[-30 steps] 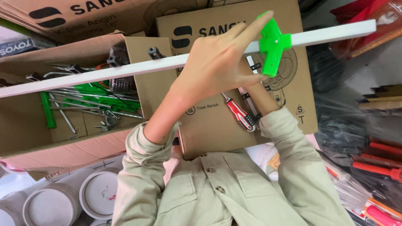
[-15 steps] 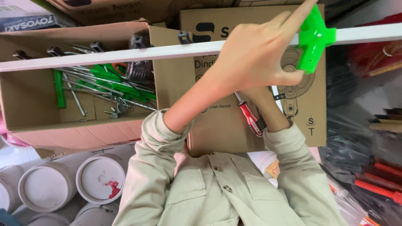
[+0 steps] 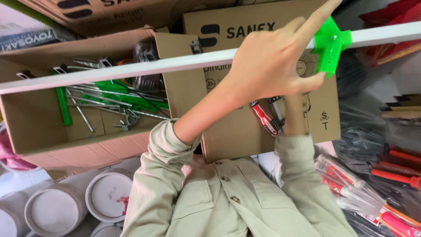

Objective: The person positions a green plastic mount and a small metal bracket onto a square metal rod and secures them by tightening several screws with a screwdriver.

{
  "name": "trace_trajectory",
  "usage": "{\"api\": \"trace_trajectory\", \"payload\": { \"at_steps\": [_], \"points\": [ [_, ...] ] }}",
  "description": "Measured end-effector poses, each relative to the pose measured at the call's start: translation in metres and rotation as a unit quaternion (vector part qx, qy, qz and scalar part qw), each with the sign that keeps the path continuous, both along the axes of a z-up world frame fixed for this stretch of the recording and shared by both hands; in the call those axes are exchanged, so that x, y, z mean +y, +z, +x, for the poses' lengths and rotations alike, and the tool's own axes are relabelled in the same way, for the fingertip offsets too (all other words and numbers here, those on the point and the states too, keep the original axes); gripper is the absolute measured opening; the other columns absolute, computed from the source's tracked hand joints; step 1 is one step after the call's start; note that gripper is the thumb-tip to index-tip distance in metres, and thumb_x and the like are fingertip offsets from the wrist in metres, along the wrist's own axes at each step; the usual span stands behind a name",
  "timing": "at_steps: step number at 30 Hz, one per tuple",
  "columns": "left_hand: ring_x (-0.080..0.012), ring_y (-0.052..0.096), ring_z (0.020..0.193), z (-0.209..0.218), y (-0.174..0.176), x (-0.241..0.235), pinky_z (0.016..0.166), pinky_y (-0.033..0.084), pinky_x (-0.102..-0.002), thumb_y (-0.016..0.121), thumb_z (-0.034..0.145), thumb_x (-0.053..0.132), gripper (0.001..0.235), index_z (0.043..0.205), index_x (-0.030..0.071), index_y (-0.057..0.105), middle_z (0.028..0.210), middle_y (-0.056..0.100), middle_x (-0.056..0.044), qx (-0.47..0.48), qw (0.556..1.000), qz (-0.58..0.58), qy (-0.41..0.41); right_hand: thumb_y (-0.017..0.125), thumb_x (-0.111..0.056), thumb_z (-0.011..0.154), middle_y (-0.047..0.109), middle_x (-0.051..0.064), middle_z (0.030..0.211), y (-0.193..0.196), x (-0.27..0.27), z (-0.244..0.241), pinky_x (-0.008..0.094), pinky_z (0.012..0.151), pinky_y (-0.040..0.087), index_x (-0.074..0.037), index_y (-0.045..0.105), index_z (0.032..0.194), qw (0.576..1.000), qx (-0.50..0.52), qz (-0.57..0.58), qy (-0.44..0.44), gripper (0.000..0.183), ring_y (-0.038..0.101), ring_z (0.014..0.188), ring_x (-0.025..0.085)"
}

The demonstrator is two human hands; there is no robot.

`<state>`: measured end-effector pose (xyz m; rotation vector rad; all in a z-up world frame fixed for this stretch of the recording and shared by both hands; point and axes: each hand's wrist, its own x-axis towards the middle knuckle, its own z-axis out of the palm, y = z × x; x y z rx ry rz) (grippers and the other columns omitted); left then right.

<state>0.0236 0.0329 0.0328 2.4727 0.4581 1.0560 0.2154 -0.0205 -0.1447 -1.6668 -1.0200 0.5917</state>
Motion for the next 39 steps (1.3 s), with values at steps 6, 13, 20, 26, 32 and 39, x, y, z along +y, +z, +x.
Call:
{"api": "trace_trajectory", "payload": {
  "at_steps": [6, 13, 20, 26, 32, 39],
  "points": [
    [-0.0239, 0.064, 0.058, 0.006, -0.001, -0.005, 0.056, 0.051, -0.040, 0.068, 0.093, 0.063, 0.092, 0.163, 0.017, 0.030, 0.075, 0.066, -0.004, 0.049, 0.998, -0.010, 0.028, 0.077, -0.022, 0.086, 0.071, 0.013, 0.102, -0.047, -0.135, 0.075, 0.042, 0.076, 0.053, -0.001, 0.066, 0.122, 0.962, -0.207, -0.172, 0.044, 0.044, 0.066, 0.083, 0.026],
    [-0.0238, 0.059, 0.052, 0.010, -0.026, -0.005, 0.049, 0.047, -0.040, 0.063, 0.101, 0.063, 0.077, 0.159, 0.020, 0.039, 0.074, 0.061, -0.003, 0.052, 0.990, 0.113, 0.063, 0.081, -0.019, 0.083, 0.072, 0.018, 0.099, -0.085, -0.159, 0.042, 0.039, 0.077, 0.055, 0.001, 0.068, 0.114, 0.954, -0.187, -0.230, -0.048, 0.039, 0.070, 0.084, 0.029],
    [-0.0218, 0.059, 0.049, 0.008, -0.026, -0.010, 0.045, 0.046, -0.040, 0.062, 0.098, 0.058, 0.071, 0.155, 0.018, 0.048, 0.071, 0.060, -0.002, 0.063, 0.989, 0.110, 0.082, 0.072, -0.023, 0.100, 0.071, 0.014, 0.103, -0.049, -0.180, 0.037, 0.036, 0.078, 0.054, 0.002, 0.062, 0.123, 0.979, -0.112, -0.151, -0.073, 0.036, 0.070, 0.089, 0.023],
    [-0.0191, 0.062, 0.052, 0.014, -0.031, -0.007, 0.049, 0.049, -0.037, 0.066, 0.094, 0.055, 0.073, 0.152, 0.013, 0.051, 0.069, 0.065, -0.001, 0.023, 0.994, 0.070, 0.082, 0.068, -0.021, 0.104, 0.067, 0.013, 0.099, 0.028, -0.255, -0.017, 0.029, 0.075, 0.050, 0.004, 0.055, 0.129, 0.992, 0.118, 0.004, -0.048, 0.038, 0.064, 0.088, 0.019],
    [-0.0201, 0.064, 0.053, 0.019, -0.035, -0.007, 0.050, 0.050, -0.037, 0.070, 0.090, 0.054, 0.070, 0.146, 0.014, 0.057, 0.067, 0.066, -0.002, 0.019, 0.994, 0.035, 0.097, 0.072, -0.020, 0.099, 0.068, 0.017, 0.087, 0.037, -0.266, -0.044, 0.030, 0.063, 0.053, 0.006, 0.060, 0.121, 0.951, 0.260, 0.160, 0.048, 0.037, 0.066, 0.072, 0.021],
    [-0.0257, 0.073, 0.073, 0.015, -0.042, 0.004, 0.064, 0.057, -0.039, 0.074, 0.083, 0.055, 0.085, 0.149, 0.009, 0.049, 0.103, 0.079, -0.005, 0.061, 0.995, -0.083, 0.010, 0.072, 0.001, 0.092, 0.074, 0.018, 0.098, 0.039, -0.237, -0.074, 0.037, 0.076, 0.062, 0.000, 0.052, 0.104, 0.983, 0.155, 0.078, -0.058, 0.023, 0.075, 0.085, 0.026]
  ]
}}
